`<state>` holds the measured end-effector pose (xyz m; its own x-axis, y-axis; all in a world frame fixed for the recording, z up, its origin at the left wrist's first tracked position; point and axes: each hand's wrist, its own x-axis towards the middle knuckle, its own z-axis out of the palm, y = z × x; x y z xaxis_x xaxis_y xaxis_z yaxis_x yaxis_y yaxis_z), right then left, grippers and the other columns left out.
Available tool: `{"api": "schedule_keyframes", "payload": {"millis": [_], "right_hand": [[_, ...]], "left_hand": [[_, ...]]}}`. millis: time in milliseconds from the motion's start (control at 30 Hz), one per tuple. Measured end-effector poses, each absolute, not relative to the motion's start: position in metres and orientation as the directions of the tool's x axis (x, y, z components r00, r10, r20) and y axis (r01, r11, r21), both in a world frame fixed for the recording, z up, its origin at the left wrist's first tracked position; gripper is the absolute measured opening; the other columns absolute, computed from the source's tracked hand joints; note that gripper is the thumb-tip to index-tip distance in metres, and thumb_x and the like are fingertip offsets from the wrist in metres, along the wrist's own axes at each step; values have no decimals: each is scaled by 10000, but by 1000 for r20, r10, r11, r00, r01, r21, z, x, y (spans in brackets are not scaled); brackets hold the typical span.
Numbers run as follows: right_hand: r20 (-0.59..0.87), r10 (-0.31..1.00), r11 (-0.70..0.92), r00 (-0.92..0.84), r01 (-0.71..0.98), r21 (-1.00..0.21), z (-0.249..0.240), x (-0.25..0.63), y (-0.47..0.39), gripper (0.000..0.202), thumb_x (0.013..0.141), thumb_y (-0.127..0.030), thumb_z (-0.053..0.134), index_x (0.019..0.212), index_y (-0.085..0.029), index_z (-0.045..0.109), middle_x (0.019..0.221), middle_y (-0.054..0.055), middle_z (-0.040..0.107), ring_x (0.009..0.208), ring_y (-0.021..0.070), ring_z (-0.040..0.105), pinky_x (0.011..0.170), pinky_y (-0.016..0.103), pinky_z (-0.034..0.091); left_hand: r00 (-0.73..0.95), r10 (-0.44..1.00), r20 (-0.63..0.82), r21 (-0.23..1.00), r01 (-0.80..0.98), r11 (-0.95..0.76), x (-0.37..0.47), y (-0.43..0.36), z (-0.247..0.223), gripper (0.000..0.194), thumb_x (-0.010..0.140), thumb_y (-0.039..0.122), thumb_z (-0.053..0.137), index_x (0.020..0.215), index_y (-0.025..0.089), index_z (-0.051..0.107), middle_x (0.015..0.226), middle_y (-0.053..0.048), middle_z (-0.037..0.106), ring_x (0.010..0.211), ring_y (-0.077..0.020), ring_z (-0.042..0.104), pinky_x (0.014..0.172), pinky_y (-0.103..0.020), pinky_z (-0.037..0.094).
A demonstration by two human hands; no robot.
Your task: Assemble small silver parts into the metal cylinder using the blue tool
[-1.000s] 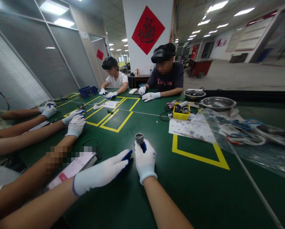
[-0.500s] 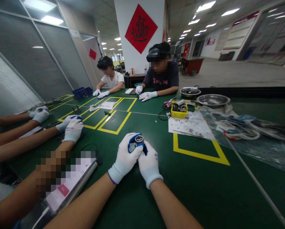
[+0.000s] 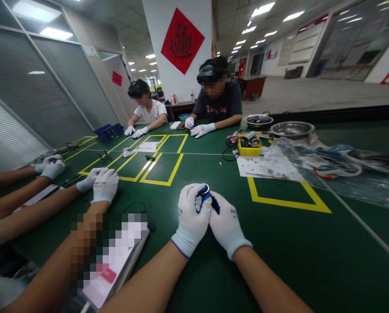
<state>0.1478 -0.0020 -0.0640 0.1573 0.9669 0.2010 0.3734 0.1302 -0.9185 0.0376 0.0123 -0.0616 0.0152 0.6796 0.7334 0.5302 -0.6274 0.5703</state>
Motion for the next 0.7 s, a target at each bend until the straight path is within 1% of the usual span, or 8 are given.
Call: {"api": "schedule_keyframes", "payload": {"millis": [133, 233, 333, 400, 567, 633, 700], "right_hand": [[245, 955, 146, 166, 457, -877, -66, 148, -1, 360, 893, -416, 481, 1013, -195, 738, 1135, 153, 777, 1027, 313, 727, 943, 475, 562], [313, 931, 181, 188, 508, -842, -68, 147, 1, 352, 880, -404, 480, 975, -195, 747, 1060, 148, 786, 971, 301, 730, 919, 452, 563], [352, 912, 190, 211, 542, -819, -69, 146, 5, 353, 853, -392, 490, 966, -192, 759, 1015, 143, 786, 947, 291, 727, 896, 429, 560], [365, 903, 186, 228, 557, -809, -68, 145, 7, 347, 846, -388, 489, 941, -195, 761, 988, 137, 785, 922, 286, 720, 874, 422, 555], [376, 884, 150, 279, 592, -792, -64, 144, 11, 258, 832, -345, 499, 770, -217, 714, 822, 101, 751, 792, 255, 678, 770, 376, 527], [375, 884, 145, 280, 598, -788, -64, 144, 12, 243, 837, -330, 504, 753, -219, 703, 811, 97, 744, 780, 248, 667, 755, 362, 517], [369, 890, 148, 266, 598, -787, -64, 144, 13, 252, 848, -327, 497, 774, -217, 711, 824, 100, 745, 785, 247, 666, 759, 358, 515]], "left_hand": [[30, 668, 743, 545, 553, -631, 38, 18, -63, 272, 872, 132, 653, 1132, 209, 680, 1085, -85, 707, 1030, -252, 669, 928, -425, 576], [29, 659, 752, 536, 556, -636, 37, 22, -64, 262, 879, 135, 642, 1130, 202, 681, 1090, -90, 711, 1038, -256, 668, 940, -432, 575], [8, 647, 762, 536, 553, -638, 36, 26, -66, 244, 885, 136, 627, 1116, 192, 682, 1083, -93, 712, 1038, -253, 666, 945, -431, 574], [7, 645, 764, 532, 557, -637, 36, 28, -66, 235, 888, 136, 620, 1108, 190, 685, 1078, -92, 713, 1033, -250, 665, 943, -427, 574], [38, 641, 767, 506, 579, -640, 37, 31, -66, 259, 860, 122, 642, 1105, 187, 693, 1070, -92, 718, 1023, -254, 663, 932, -427, 574], [41, 638, 769, 500, 584, -639, 38, 32, -66, 267, 850, 115, 649, 1102, 188, 694, 1071, -90, 719, 1024, -253, 663, 931, -423, 574], [41, 633, 773, 494, 589, -640, 38, 33, -65, 267, 847, 114, 652, 1100, 191, 696, 1068, -87, 719, 1020, -250, 663, 927, -418, 574]]}}
